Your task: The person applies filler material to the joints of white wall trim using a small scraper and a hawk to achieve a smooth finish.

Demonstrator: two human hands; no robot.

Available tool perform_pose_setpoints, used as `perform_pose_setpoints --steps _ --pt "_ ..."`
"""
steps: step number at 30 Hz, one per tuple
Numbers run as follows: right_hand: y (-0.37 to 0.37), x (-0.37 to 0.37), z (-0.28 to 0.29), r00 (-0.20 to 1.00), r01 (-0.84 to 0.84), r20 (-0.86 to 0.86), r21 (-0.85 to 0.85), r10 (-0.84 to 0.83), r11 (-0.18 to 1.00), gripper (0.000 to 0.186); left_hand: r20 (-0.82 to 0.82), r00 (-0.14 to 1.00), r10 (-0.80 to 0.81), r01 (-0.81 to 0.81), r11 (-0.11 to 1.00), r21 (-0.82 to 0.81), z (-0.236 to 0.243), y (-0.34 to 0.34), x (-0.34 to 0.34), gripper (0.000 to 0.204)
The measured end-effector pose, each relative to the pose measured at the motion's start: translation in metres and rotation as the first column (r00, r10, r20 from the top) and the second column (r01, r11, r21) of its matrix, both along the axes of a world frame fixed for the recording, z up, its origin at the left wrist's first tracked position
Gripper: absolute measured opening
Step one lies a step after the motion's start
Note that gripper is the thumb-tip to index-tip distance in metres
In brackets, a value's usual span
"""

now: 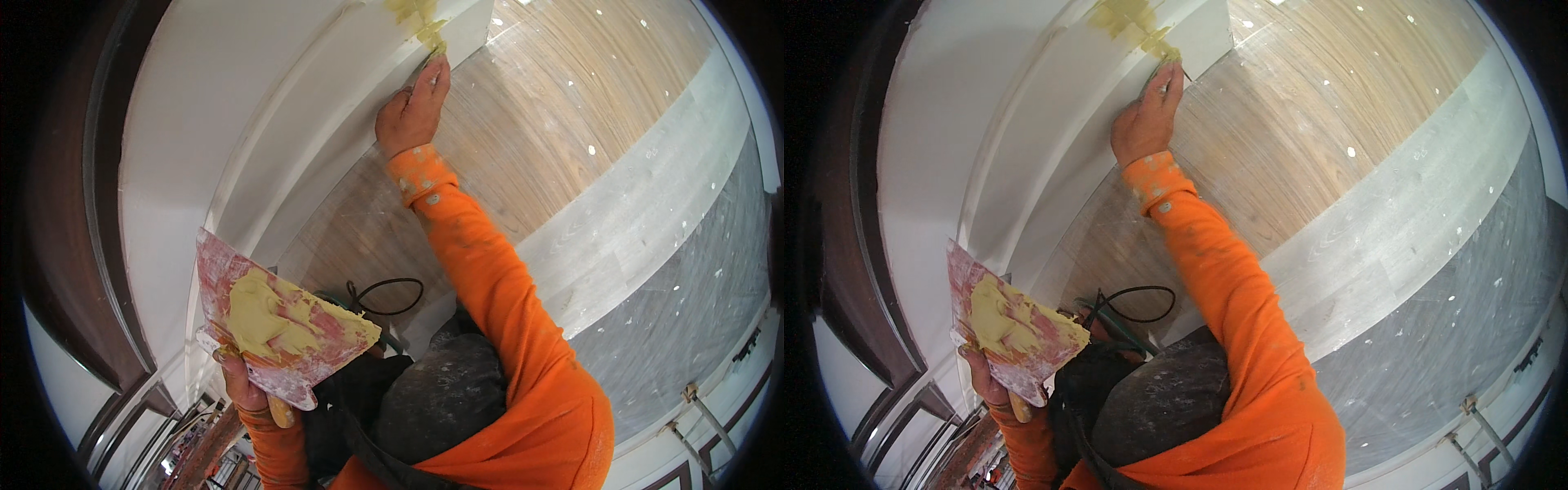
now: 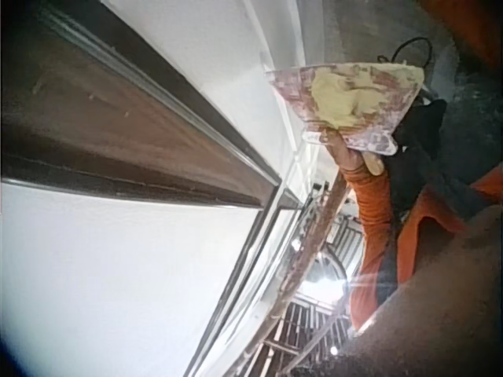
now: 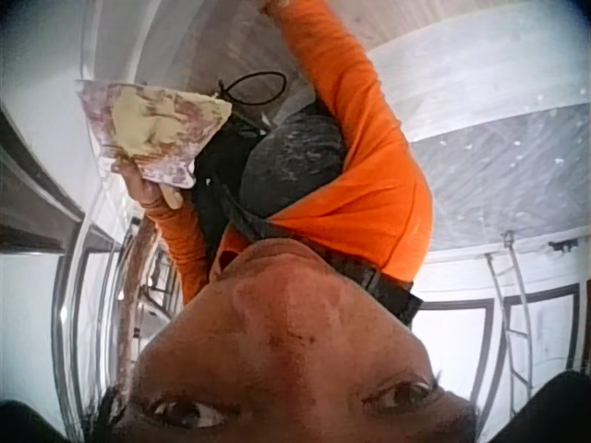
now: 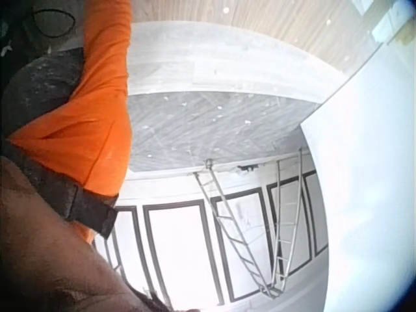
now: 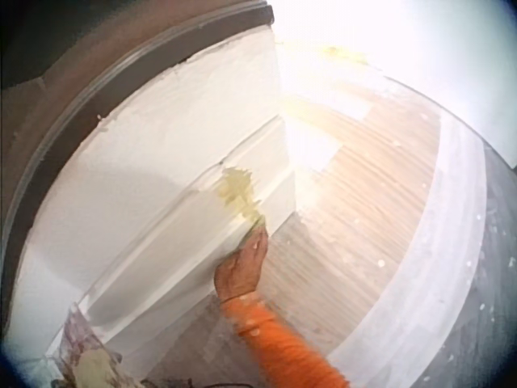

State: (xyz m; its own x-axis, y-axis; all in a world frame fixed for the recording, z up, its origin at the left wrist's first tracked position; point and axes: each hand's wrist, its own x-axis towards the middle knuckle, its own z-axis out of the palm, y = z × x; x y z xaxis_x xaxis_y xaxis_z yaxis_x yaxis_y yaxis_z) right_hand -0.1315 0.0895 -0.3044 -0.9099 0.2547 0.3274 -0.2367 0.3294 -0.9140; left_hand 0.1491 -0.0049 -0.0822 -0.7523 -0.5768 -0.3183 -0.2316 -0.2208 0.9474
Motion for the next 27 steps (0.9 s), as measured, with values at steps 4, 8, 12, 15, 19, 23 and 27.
perform_pose_setpoints --steps 4,8,12,15,19,23,27 --pt "0.004 0.015 0.002 0.999 -0.036 0.008 -0.074 0.036 0.997 0.051 0.031 0.999 0.019 -0.018 1.0 -0.002 -0.001 0.002 -0.006 0.053" --pt "0.042 0.018 -0.008 0.996 -0.08 0.008 -0.202 0.083 0.976 0.04 0.04 0.999 0.025 -0.026 0.999 0.02 -0.002 0.005 -0.017 0.053" --pt "0.058 -0.001 -0.003 0.98 -0.008 0.176 -0.429 0.092 0.903 0.036 -0.001 0.999 0.054 -0.053 0.993 0.101 -0.002 0.015 -0.029 0.053" --pt "0.056 -0.013 0.003 0.995 -0.033 0.071 -0.374 0.064 0.927 0.036 0.014 1.0 -0.024 0.022 0.995 0.101 -0.001 0.015 -0.03 0.053" --pt "0.057 -0.004 0.005 0.99 -0.097 0.069 -0.272 0.12 0.957 0.036 -0.018 1.0 -0.011 0.014 0.987 0.157 -0.001 0.023 -0.038 0.053" --pt "0.065 0.008 0.007 0.971 -0.139 0.141 -0.328 0.194 0.934 0.037 -0.024 1.0 0.004 0.0 0.986 0.168 0.002 0.026 -0.04 0.056" --pt "0.042 -0.002 -0.01 0.988 0.013 0.148 -0.345 0.041 0.939 0.039 0.012 0.999 -0.046 0.044 0.995 0.087 0.002 0.021 -0.033 0.055"
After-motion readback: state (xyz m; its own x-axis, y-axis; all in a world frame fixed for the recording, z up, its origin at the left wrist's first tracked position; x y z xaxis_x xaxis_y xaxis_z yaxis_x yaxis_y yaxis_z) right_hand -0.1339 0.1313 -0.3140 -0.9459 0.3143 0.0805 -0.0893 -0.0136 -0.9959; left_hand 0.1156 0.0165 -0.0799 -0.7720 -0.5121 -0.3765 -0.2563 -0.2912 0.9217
